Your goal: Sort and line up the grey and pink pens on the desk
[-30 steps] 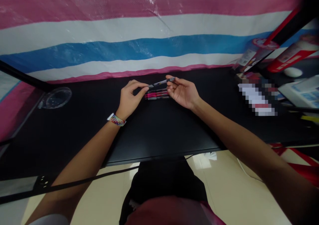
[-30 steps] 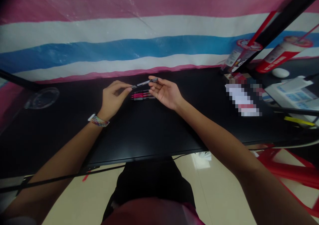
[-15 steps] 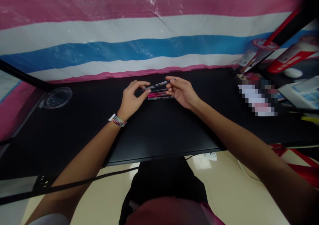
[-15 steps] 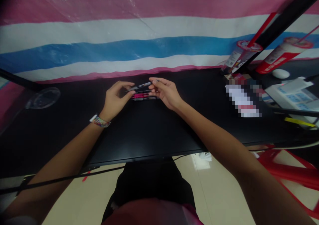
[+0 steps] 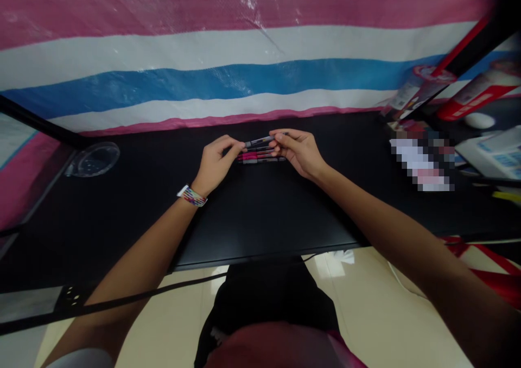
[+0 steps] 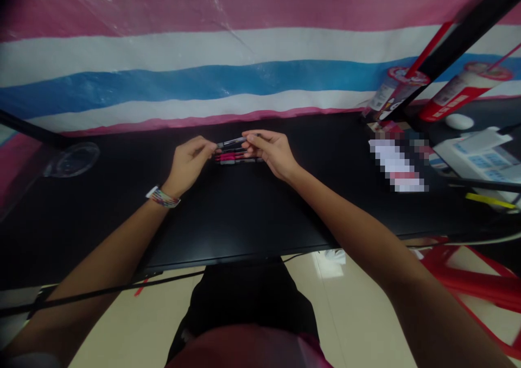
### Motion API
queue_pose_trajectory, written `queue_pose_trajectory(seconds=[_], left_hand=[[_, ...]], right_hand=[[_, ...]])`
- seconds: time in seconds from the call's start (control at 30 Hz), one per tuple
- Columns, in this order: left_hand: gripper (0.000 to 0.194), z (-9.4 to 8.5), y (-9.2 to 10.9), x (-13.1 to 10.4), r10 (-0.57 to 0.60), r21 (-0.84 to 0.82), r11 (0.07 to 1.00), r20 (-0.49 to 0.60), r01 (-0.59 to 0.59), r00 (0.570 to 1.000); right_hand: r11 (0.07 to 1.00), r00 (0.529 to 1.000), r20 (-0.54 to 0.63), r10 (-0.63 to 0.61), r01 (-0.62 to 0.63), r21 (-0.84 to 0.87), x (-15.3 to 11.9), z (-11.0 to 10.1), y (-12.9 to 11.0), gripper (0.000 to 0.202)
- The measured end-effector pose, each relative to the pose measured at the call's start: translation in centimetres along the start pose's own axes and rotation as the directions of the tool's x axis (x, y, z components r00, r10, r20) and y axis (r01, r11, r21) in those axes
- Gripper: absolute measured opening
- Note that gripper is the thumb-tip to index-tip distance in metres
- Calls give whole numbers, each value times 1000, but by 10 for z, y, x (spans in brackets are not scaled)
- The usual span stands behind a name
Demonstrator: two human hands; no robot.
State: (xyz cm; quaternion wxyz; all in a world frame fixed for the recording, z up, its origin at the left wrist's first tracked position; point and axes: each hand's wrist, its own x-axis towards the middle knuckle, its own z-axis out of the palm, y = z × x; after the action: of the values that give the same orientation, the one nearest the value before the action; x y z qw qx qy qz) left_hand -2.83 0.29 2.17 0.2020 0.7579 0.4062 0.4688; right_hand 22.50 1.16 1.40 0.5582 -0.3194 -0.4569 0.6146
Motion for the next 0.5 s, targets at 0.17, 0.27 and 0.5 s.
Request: queue_pose_trajectory(seconds=[0.17, 0.27, 0.5], left_hand=[[26, 3, -2, 1, 63, 46, 997, -59, -60, 996], [26, 2, 0, 0, 102, 109, 990, -94, -92, 990], [16, 1, 4, -2, 12, 33, 999, -30, -11, 999]], right_hand=[[998, 998, -36, 50, -49, 37, 3, -3, 4, 43], [997, 998, -22, 63, -61, 53, 3, -2, 5, 44], [999, 998, -64, 29, -30, -16, 2, -1, 3, 38]])
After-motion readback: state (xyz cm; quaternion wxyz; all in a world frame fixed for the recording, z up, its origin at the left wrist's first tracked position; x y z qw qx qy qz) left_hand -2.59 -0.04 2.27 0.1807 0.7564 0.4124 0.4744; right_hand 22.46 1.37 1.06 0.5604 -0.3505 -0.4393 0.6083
